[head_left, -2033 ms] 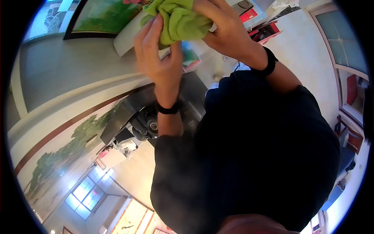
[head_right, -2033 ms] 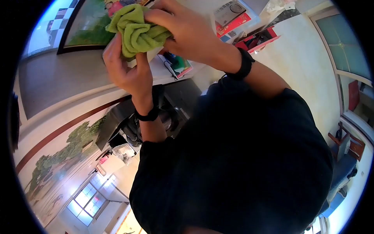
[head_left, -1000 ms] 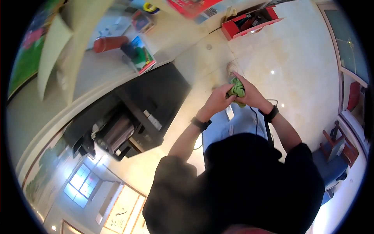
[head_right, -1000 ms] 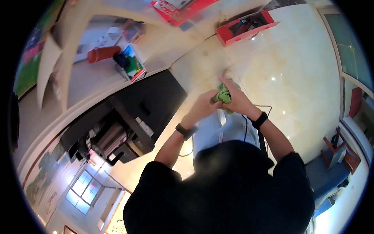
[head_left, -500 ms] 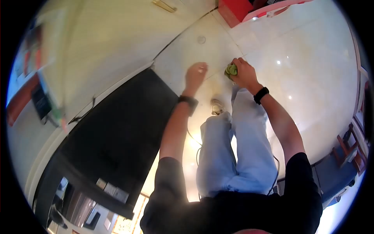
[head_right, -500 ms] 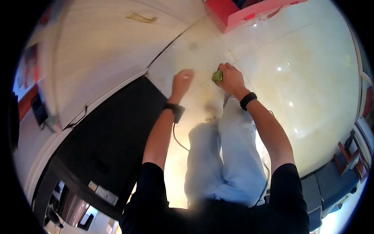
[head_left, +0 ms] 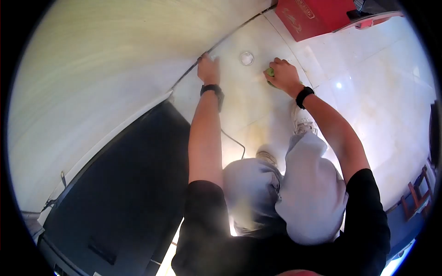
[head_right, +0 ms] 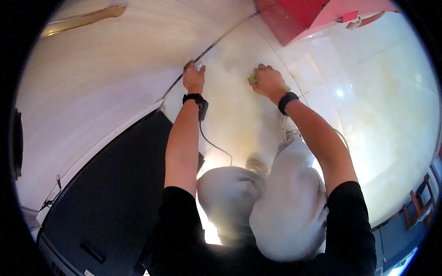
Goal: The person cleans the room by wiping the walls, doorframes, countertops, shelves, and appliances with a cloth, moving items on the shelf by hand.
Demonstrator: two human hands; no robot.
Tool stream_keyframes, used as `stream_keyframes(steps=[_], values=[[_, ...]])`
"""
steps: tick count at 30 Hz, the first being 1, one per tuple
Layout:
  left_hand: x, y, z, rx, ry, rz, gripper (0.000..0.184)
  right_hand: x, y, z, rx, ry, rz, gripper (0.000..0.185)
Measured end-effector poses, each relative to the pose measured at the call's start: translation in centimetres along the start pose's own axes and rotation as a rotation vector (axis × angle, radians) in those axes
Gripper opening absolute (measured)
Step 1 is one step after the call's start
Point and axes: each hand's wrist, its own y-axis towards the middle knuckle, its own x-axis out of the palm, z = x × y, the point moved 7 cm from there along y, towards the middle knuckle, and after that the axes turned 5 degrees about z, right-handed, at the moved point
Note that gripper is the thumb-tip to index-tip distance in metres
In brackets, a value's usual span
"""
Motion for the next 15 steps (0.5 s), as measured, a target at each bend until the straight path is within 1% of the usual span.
stream_keyframes(steps=[1,4,7,10,13,15], values=[[0.9,0.5,-0.3,0.004,0.005,-0.005,0.039,1.0,0.5,0.0,-0.023,0.0,0.02,0.027],[1.8,0.7,-0.9,0.119,-0.086,0.12,0.034,2.2,1.4,-1.0,-0.067,0.029,0.076,0.032],[2.9,-0.4,-0.7,0.26,-0.473,0.006,0.031,3.0,2.4,-1.4,-0.057,0.028,0.096,0.05],[2.8,-3.1,2.5,0.369,-0.724,-0.086,0.019,3.3,2.9,-1.5,0.001,0.038,0.113,0.054],[2.5,-5.0,6.0,0.393,-0.559,-0.173,0.023,3.8,3.3,-1.3,-0.002,0.068,0.049,0.055],[2.6,-5.5,7.1,0.405,-0.526,-0.129,0.026,4.0,3.5,-1.2,0.006,0.062,0.008,0.055]])
